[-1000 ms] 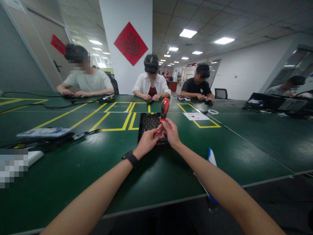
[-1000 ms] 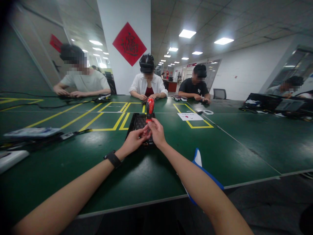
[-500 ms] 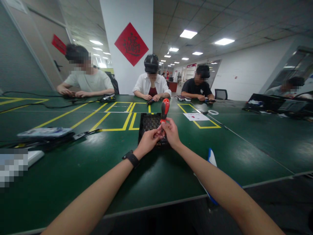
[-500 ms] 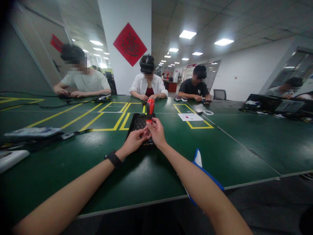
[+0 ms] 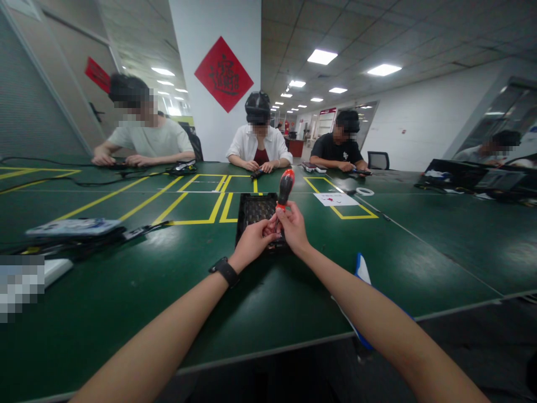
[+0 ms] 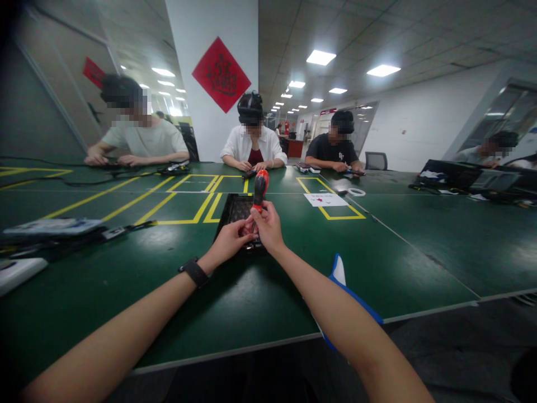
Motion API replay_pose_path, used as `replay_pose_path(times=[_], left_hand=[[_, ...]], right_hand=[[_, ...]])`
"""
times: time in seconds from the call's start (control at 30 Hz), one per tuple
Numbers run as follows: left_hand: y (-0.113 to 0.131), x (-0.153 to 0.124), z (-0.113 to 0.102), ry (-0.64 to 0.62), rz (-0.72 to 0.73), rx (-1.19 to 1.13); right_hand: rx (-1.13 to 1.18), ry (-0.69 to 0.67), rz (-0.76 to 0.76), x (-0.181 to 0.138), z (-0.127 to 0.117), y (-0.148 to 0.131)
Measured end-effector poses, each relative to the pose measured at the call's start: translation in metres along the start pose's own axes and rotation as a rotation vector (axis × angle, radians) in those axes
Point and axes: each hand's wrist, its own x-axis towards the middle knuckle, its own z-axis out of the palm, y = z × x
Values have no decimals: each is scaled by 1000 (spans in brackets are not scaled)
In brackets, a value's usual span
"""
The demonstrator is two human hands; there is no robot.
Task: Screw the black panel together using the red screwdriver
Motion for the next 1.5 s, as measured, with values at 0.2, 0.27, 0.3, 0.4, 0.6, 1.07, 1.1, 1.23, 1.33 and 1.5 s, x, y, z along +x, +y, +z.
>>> replay_pose_path(times=[0.2, 0.27, 0.3, 0.4, 0.6, 1.07, 1.1, 1.23, 1.33, 1.5], left_hand=[[0, 0, 0, -23, 12, -2], [0, 0, -1, -31, 18, 13], [0, 0, -1, -31, 19, 28], [0, -1, 0, -29, 17, 78], [3, -1, -1, 1, 3, -10], [-4, -1, 2, 4, 73, 122], [-4, -1, 2, 3, 79, 124], [-2, -1, 2, 17, 90, 88], [1, -2, 1, 13, 82, 36], [2, -4, 1, 30, 66, 94]], right_hand=[[24, -13, 36, 2, -2, 1], [47, -22, 54, 2, -3, 2], [54, -21, 58, 3, -4, 3], [44, -13, 44, 2, -5, 4], [-3, 37, -4, 0, -2, 1], [23, 17, 35, 2, -2, 2], [26, 9, 38, 2, -2, 2], [19, 27, 6, 2, -2, 3], [8, 57, -17, 1, -1, 3], [-1, 72, 8, 0, 1, 3]])
